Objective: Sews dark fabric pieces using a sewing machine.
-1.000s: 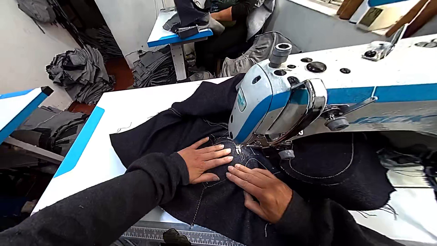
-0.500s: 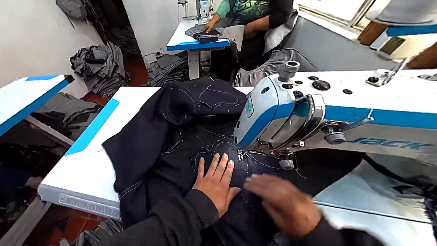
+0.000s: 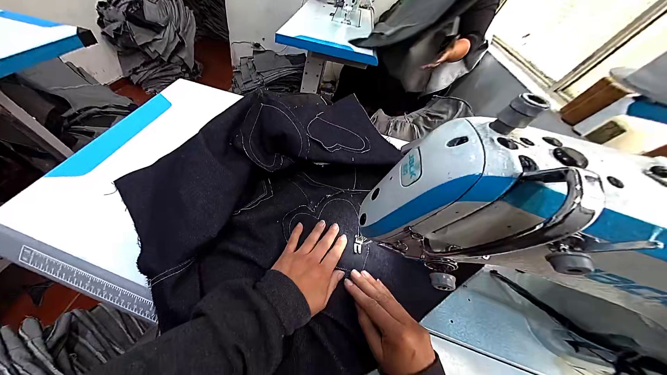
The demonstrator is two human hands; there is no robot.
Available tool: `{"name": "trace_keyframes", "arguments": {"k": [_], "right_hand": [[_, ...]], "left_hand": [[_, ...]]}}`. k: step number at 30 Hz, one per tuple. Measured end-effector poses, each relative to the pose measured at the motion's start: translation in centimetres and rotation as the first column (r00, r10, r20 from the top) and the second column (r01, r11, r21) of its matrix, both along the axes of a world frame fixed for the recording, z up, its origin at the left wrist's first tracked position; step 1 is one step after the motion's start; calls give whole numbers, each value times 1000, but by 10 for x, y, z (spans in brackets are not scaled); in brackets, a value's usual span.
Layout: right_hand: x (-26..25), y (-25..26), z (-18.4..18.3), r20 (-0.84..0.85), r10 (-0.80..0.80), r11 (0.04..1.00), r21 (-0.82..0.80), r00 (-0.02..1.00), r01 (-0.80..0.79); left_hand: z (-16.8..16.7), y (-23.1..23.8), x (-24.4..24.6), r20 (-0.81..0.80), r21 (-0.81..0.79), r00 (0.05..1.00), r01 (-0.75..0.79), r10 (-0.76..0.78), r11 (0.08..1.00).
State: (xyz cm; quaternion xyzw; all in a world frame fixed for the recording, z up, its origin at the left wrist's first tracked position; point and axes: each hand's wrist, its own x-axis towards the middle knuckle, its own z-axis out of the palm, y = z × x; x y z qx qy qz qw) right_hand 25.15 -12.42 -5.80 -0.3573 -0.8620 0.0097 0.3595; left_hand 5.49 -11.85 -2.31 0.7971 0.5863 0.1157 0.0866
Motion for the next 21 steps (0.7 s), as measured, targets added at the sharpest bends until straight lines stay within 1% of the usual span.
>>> {"name": "trace_keyframes", "arguments": {"k": [6,13,21], "right_hand": [[-1,2,3,9,-41,999,14,999,40],[-2,7,1,5,-70,997,22,998,70],[-2,8,5,-9,-48,999,-14,999,48]], "left_hand": [[10,18,2,-14,-100,1000,-23,22,995],[13,30,3,-25,-122,999,-51,48,991],[15,36,0,6,-154,999,-37,39,987]]}}
